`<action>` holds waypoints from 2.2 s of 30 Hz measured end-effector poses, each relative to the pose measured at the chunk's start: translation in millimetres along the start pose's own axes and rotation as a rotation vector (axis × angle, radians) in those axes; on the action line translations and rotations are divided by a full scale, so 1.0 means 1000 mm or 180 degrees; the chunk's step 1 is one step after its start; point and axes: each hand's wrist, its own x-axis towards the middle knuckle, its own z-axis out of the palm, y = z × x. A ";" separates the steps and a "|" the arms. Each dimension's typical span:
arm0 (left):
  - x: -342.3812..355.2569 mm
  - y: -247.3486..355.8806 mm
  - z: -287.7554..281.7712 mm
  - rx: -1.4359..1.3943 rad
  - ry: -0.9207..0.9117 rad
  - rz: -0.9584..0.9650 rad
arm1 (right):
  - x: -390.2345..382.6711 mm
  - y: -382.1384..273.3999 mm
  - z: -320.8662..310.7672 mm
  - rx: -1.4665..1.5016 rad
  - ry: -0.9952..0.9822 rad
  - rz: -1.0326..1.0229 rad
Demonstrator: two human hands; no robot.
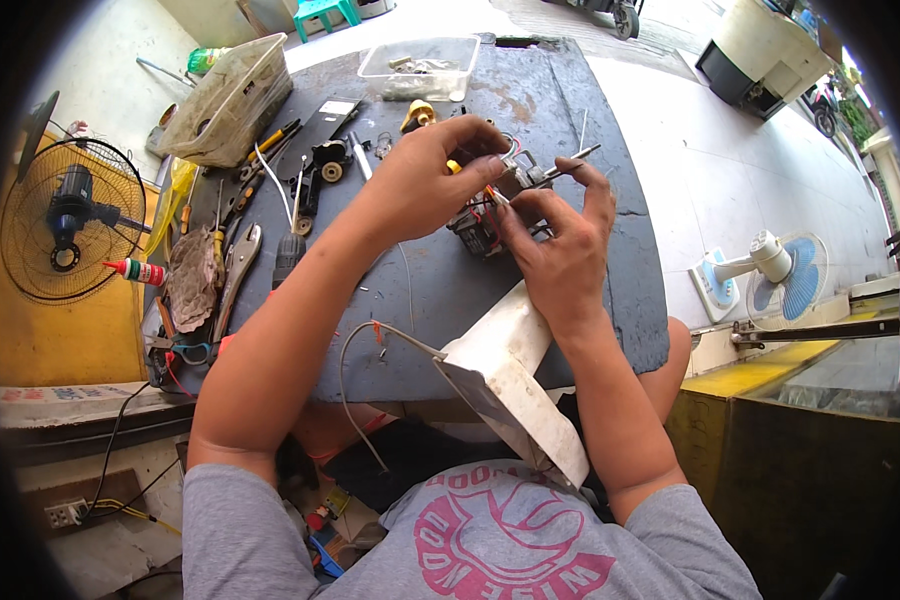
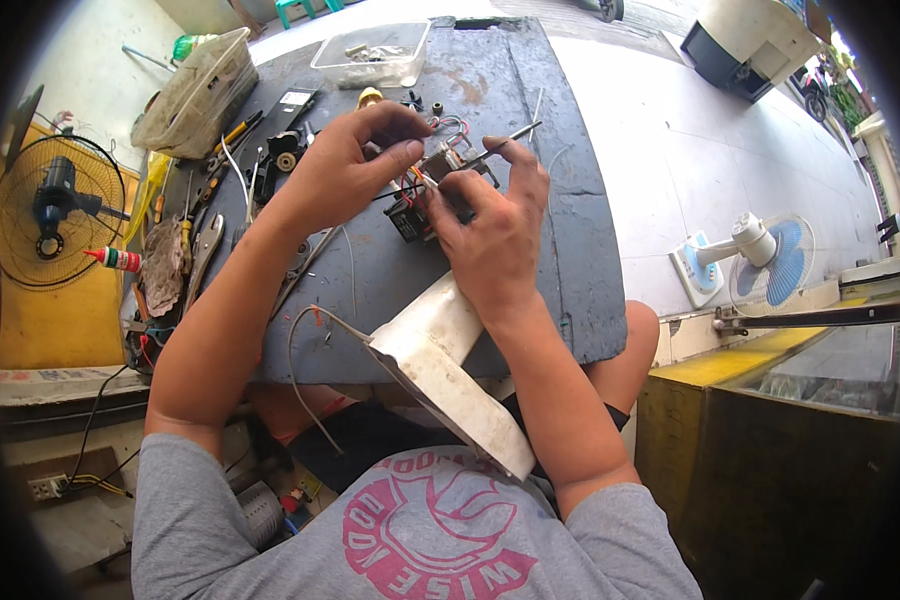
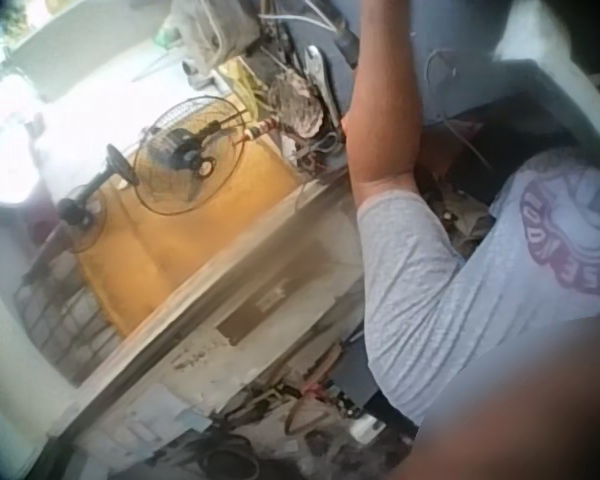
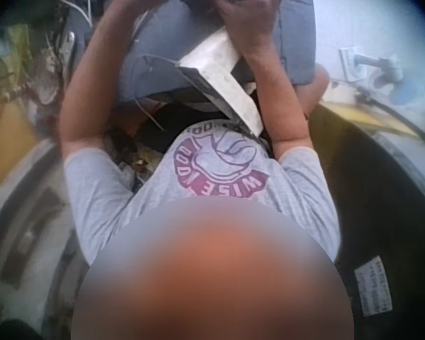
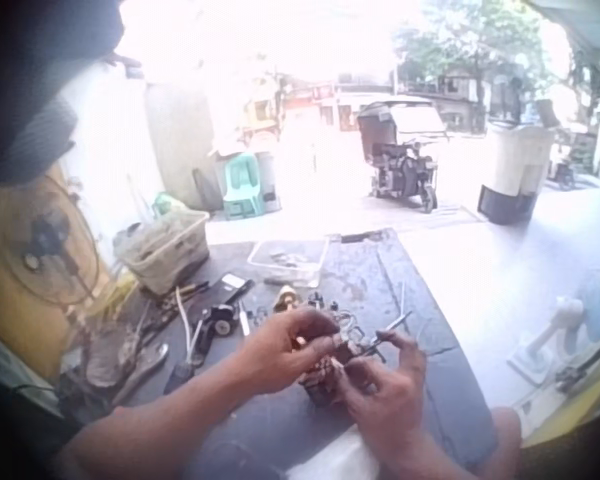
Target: The person disassembles a small white electrical appliance, likely a fan, using a cordless drill and screwdriver. They remove screws, separate the housing, inspect internal wiring and components, and reassemble the unit by securing the casing with screws and applying adhesive to a mounting point.
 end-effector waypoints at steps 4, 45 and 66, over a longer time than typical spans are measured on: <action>-0.009 -0.013 -0.007 0.0800 -0.0281 0.0598 | 0.000 0.000 0.001 0.0034 -0.0023 0.0009; -0.012 -0.030 0.015 0.1467 0.0067 0.1287 | 0.002 0.005 0.005 0.0979 -0.0155 0.0635; -0.014 -0.012 0.027 0.1207 0.0349 0.0461 | -0.002 0.005 0.003 0.1052 0.0165 0.1097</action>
